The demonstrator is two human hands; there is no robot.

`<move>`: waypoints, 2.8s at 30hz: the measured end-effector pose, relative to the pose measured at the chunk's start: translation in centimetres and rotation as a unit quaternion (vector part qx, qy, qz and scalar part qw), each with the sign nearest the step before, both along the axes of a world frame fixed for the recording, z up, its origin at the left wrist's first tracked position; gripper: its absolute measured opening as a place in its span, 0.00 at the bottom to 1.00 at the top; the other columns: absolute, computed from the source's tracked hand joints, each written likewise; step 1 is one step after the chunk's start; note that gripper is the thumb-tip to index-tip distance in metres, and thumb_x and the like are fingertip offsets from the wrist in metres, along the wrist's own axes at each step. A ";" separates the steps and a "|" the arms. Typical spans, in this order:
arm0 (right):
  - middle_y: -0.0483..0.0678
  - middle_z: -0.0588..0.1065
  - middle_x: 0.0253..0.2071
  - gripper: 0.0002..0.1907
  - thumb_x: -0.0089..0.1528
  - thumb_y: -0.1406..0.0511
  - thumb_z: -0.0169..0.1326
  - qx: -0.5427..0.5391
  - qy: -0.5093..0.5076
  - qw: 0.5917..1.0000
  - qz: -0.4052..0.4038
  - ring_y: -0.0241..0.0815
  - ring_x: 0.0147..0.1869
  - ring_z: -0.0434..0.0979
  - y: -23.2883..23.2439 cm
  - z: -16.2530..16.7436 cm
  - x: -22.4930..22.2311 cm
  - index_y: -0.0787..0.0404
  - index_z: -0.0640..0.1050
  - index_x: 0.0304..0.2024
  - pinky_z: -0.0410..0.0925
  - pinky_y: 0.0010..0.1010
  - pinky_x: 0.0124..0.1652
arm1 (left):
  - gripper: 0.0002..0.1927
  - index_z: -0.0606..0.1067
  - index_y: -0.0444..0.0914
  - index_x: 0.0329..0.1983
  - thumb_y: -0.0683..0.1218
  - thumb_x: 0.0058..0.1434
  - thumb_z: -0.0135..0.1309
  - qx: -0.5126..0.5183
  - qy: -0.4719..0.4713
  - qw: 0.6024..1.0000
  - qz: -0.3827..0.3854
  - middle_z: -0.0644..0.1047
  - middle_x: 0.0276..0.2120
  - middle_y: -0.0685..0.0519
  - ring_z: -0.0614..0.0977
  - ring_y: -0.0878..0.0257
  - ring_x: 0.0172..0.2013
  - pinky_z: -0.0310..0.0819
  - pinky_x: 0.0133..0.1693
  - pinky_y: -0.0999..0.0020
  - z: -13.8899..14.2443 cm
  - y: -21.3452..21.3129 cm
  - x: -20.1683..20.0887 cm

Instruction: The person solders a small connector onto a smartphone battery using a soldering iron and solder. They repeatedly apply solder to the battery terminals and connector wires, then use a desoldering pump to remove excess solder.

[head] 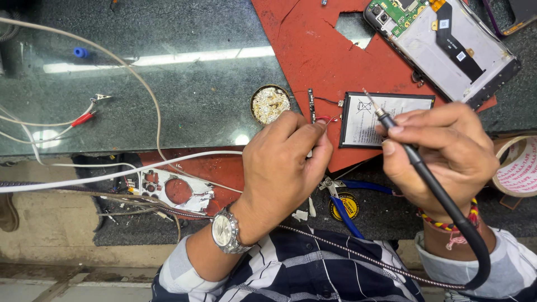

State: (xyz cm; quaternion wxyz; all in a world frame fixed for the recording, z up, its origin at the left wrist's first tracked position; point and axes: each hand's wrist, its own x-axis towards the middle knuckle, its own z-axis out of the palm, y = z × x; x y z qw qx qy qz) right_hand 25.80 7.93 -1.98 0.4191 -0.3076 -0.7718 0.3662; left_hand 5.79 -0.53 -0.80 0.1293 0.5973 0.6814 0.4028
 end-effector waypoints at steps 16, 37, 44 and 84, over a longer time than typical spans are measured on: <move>0.56 0.77 0.37 0.09 0.61 0.74 0.64 -0.010 -0.036 0.999 0.007 0.48 0.45 0.85 -1.2 0.6 -0.6 0.68 0.75 0.36 0.80 0.34 0.47 | 0.05 0.79 0.38 0.39 0.41 0.61 0.65 0.023 -0.003 1.000 0.010 0.74 0.32 0.54 0.79 0.57 0.32 0.72 0.34 0.62 -0.4 -0.4 0.5; 0.58 0.78 0.37 0.09 0.63 0.73 0.63 -0.004 -0.076 0.997 0.003 0.49 0.45 0.85 -1.0 1.4 -0.7 0.69 0.74 0.35 0.79 0.31 0.44 | 0.06 0.80 0.38 0.40 0.41 0.61 0.64 0.018 -0.007 1.000 -0.001 0.74 0.33 0.53 0.79 0.57 0.33 0.72 0.35 0.61 -0.6 -0.6 0.4; 0.57 0.78 0.38 0.08 0.63 0.73 0.63 -0.002 -0.073 0.997 0.007 0.48 0.45 0.85 -1.2 1.4 -0.7 0.69 0.75 0.36 0.80 0.34 0.47 | 0.07 0.80 0.38 0.41 0.41 0.61 0.64 0.012 -0.002 1.000 -0.002 0.75 0.34 0.53 0.80 0.57 0.34 0.73 0.36 0.61 -0.7 -0.6 0.4; 0.55 0.76 0.34 0.10 0.59 0.75 0.65 0.061 -0.089 0.994 0.036 0.49 0.44 0.84 -1.3 1.8 -1.5 0.69 0.74 0.34 0.81 0.37 0.46 | 0.08 0.79 0.39 0.42 0.43 0.60 0.64 0.006 0.019 1.000 0.004 0.73 0.34 0.53 0.79 0.56 0.34 0.71 0.37 0.59 -1.1 -0.7 0.8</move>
